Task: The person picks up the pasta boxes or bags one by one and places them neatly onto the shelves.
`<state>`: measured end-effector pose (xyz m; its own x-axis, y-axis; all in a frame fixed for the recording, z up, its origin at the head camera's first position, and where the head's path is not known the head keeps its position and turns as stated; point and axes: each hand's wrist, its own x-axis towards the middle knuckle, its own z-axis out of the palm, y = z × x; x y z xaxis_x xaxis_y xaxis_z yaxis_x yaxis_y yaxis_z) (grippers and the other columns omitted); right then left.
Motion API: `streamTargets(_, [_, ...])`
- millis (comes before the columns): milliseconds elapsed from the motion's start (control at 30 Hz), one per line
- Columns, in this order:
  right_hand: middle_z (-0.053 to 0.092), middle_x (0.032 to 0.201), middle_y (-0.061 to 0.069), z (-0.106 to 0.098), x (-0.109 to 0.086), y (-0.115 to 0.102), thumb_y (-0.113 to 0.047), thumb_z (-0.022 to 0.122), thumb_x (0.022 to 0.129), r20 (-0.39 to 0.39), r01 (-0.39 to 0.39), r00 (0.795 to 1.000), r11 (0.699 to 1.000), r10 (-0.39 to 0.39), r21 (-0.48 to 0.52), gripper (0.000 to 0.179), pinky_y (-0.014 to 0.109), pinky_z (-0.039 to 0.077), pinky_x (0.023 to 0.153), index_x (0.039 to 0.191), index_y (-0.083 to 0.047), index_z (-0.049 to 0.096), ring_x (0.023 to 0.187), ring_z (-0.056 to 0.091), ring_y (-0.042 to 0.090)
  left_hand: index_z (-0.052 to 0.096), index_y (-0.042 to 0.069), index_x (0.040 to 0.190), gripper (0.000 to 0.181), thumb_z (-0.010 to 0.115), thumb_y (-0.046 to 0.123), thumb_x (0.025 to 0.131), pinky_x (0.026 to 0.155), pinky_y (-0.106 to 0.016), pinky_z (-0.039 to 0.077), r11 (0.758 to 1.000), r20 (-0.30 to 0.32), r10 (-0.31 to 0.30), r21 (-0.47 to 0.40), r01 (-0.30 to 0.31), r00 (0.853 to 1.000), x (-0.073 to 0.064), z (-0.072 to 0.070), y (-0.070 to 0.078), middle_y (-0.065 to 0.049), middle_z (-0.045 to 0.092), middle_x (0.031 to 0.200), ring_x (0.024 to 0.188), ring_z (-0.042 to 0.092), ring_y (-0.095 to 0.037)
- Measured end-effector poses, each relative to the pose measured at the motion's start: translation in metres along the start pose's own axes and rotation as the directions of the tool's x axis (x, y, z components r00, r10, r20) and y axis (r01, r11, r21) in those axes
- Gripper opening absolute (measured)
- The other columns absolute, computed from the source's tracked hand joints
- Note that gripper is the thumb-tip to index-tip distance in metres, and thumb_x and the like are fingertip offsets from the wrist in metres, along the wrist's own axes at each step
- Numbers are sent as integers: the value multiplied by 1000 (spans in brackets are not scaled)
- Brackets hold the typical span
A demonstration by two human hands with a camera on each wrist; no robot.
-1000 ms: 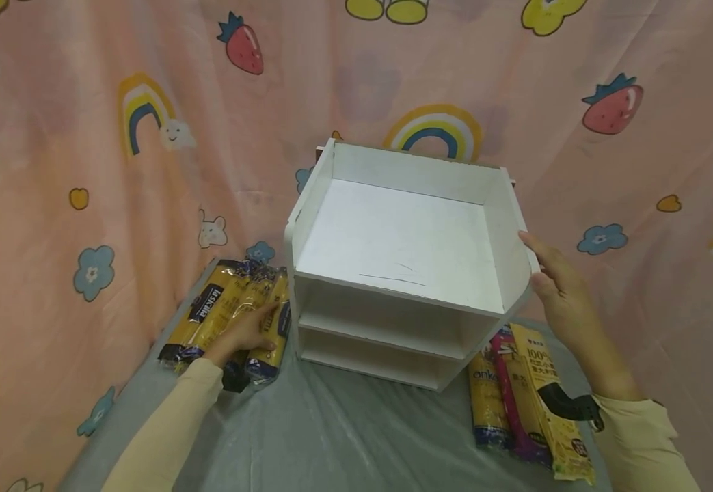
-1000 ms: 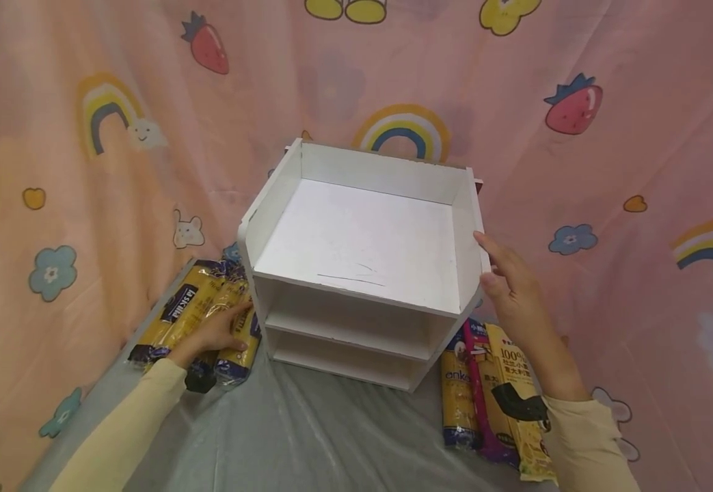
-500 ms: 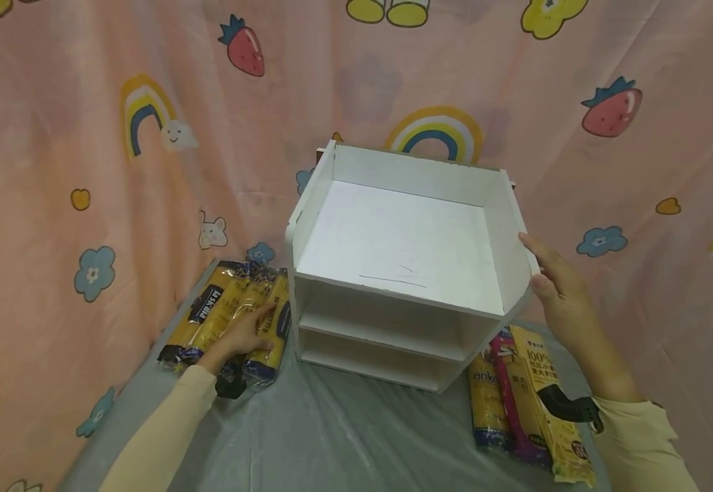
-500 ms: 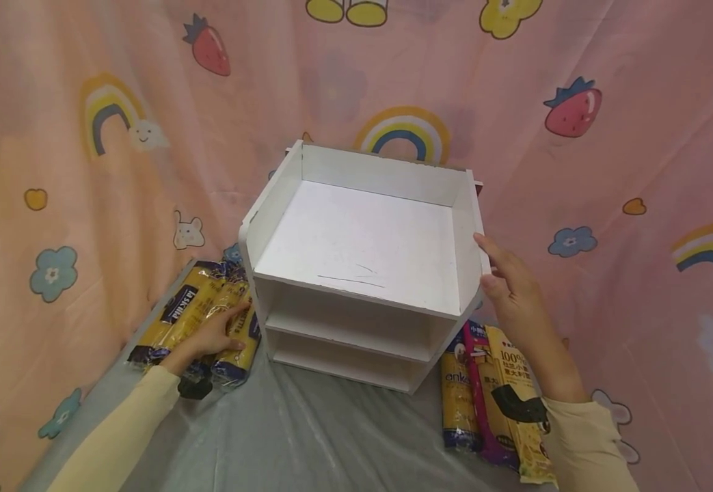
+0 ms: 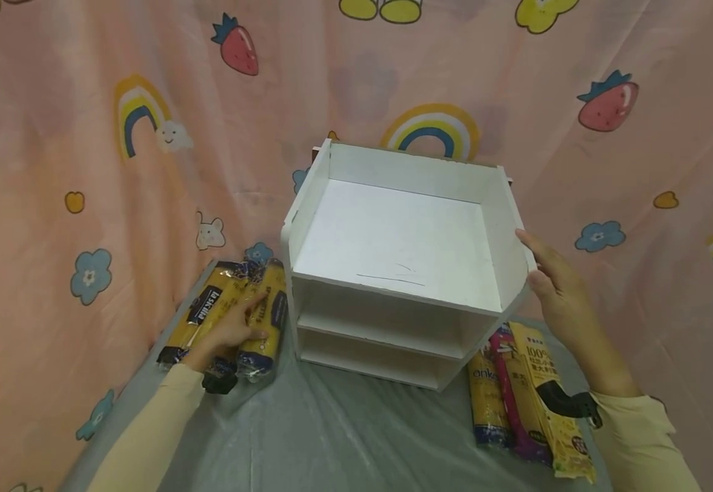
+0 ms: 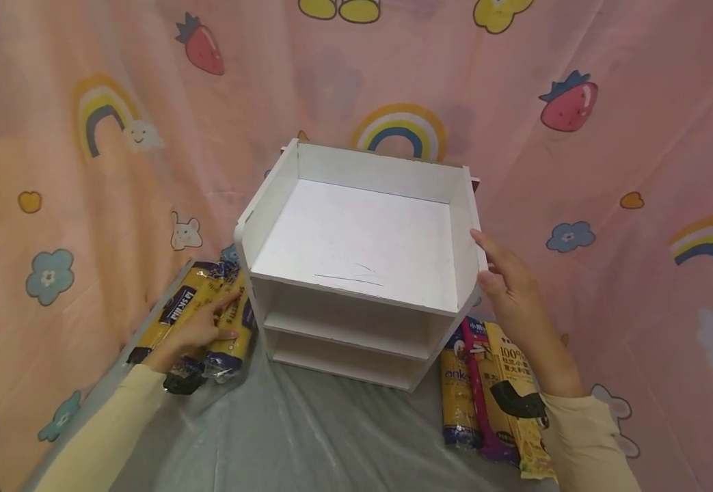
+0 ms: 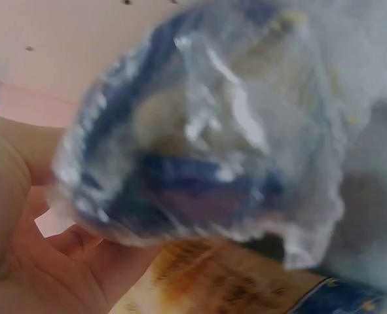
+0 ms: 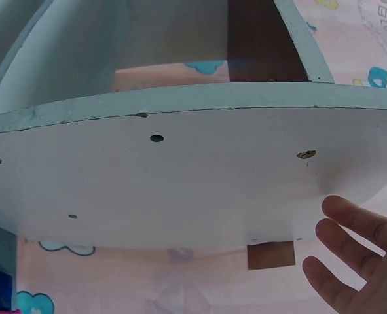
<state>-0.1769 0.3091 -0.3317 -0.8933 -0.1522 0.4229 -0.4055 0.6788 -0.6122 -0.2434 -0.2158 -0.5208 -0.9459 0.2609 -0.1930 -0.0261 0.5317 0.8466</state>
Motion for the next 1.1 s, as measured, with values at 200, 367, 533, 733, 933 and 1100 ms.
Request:
streamTargets(200, [32,161,11,0,-1,1,-27,45,105,14,-4,1000,1000,4,-12,51,82,32,95,154,-36,33,132,41,57,22,11,158,87,73,8,88,75,-34,57,999,-3,53,12,-53,999,-4,-17,13,-37,38,144,100,63,-35])
streamTargets(367, [30,162,11,0,-2,-1,-29,44,105,28,-13,1000,1000,14,-19,51,83,32,95,154,-37,32,132,41,57,17,7,159,86,71,9,91,90,-46,57,992,18,124,-13,-124,992,-9,-35,27,-35,33,150,124,51,-53])
streamTargets(533, [30,162,8,2,-1,-1,-28,45,105,23,3,1000,1000,-2,-23,52,82,32,95,154,-38,32,135,39,57,11,12,160,90,70,11,92,80,-32,59,990,22,103,-99,-100,994,-19,-52,50,-36,29,153,120,56,-50])
streamTargets(733, [29,163,8,3,-1,1,-27,45,104,9,23,1000,1000,-22,-14,52,82,30,95,154,-36,33,138,35,57,11,9,159,90,69,7,91,75,-31,61,987,-6,127,-93,-127,992,-27,-67,74,-40,44,138,92,71,-22])
streamTargets(933, [28,163,10,3,-1,3,-26,44,104,3,26,1000,999,-26,-19,52,82,28,96,154,-37,32,140,32,56,9,6,159,89,67,4,92,75,-29,61,984,-24,148,-96,-149,989,-28,-81,92,-40,39,143,90,69,-16])
streamTargets(1100, [27,164,8,2,-1,1,-25,45,104,4,26,1000,1000,-26,-4,52,82,28,96,154,-35,32,142,30,55,8,15,160,88,66,8,94,76,-27,60,990,-41,105,-92,-108,994,-30,-91,112,-37,43,141,91,67,-14])
